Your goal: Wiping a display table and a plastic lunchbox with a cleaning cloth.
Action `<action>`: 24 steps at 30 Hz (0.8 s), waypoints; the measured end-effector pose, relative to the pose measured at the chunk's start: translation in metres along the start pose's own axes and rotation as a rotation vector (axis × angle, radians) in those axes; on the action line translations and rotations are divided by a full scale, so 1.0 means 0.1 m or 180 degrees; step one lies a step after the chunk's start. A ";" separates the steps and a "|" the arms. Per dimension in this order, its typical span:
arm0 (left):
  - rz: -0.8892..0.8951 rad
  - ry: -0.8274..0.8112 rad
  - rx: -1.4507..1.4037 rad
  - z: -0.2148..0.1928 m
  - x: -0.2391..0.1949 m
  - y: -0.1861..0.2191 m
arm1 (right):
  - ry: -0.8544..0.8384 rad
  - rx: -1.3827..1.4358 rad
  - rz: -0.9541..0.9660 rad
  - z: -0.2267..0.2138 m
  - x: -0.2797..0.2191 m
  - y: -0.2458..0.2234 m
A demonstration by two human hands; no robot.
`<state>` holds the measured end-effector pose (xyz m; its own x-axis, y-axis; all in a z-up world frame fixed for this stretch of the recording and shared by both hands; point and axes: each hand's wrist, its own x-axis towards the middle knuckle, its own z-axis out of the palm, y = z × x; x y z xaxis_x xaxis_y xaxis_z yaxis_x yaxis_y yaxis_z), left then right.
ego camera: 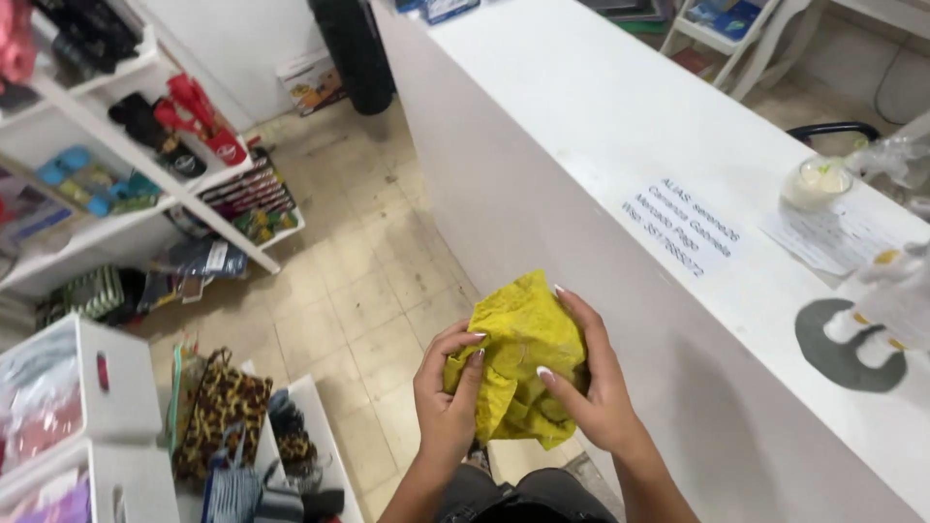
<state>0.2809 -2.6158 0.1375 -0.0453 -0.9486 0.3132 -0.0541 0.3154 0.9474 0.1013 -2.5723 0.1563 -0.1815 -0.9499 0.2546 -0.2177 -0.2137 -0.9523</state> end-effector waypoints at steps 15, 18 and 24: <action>0.0969 -0.1618 -0.0376 0.81 2.94 -0.50 | 0.1266 -0.0589 -0.0491 0.21 2.30 0.73; 0.1264 -0.1749 -0.0353 1.08 3.53 -0.57 | 0.1646 -0.0638 -0.0462 0.14 2.87 0.67; 0.1222 -0.1992 -0.0459 1.48 4.30 -0.74 | 0.1955 -0.1092 -0.0100 0.14 3.57 0.54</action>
<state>0.1174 -3.0427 0.1923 -0.5962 -0.5668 0.5686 0.2092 0.5741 0.7916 0.0382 -2.9263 0.1939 -0.6568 -0.6220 0.4263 -0.5035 -0.0590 -0.8620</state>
